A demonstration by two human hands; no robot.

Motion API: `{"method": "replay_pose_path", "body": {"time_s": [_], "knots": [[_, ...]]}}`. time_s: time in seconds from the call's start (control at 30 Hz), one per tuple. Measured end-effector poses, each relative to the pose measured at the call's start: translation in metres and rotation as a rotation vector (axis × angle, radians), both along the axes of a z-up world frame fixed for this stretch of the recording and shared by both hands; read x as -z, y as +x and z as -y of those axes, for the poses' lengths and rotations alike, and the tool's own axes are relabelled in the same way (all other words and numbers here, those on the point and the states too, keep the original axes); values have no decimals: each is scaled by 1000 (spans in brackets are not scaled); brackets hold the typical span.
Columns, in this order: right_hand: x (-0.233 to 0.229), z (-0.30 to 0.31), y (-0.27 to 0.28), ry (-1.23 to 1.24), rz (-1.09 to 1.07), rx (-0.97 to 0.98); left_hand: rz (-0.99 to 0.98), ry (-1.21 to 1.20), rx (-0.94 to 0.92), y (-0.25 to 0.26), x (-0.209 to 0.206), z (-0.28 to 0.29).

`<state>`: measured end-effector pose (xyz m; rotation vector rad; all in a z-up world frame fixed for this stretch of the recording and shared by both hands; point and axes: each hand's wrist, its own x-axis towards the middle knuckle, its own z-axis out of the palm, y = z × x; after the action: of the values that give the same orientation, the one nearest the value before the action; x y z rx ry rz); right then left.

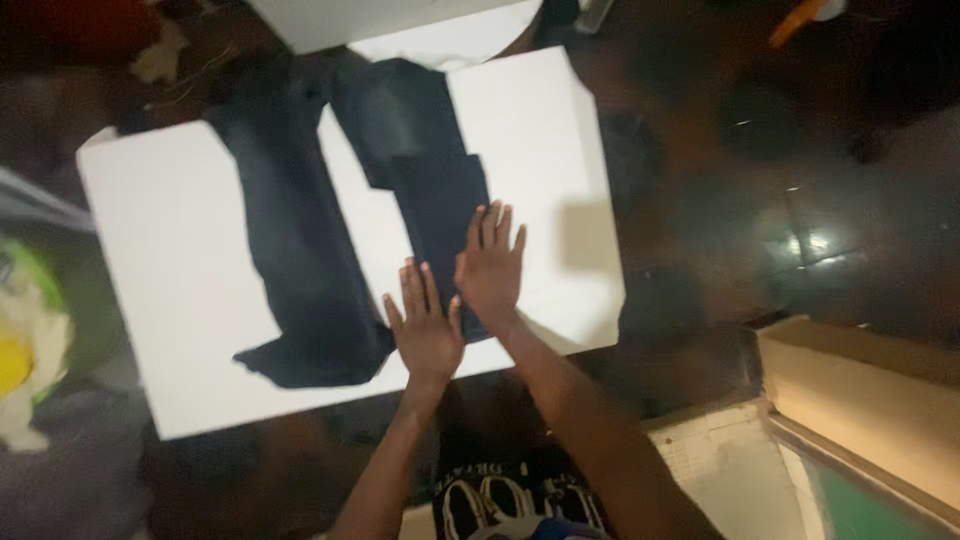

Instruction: The person folds a pair of dark jeans by hand on a white surface, smoothing the legs and folding the bottom halves toward the waistband.

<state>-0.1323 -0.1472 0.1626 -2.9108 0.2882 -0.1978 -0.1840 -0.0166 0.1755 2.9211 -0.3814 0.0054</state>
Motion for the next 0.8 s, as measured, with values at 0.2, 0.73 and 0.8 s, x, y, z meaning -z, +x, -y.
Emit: {"method": "replay_pose_path", "body": {"time_s": [0.2, 0.73, 0.8], "knots": [[5, -1, -1, -72, 27, -12, -52, 113, 126, -28, -2, -8], [-8, 25, 30, 46, -170, -450, 0, -137, 333, -54, -4, -2], [-9, 22, 40, 19, -63, -707, -58, -128, 345, -58, -5, -4]]}}
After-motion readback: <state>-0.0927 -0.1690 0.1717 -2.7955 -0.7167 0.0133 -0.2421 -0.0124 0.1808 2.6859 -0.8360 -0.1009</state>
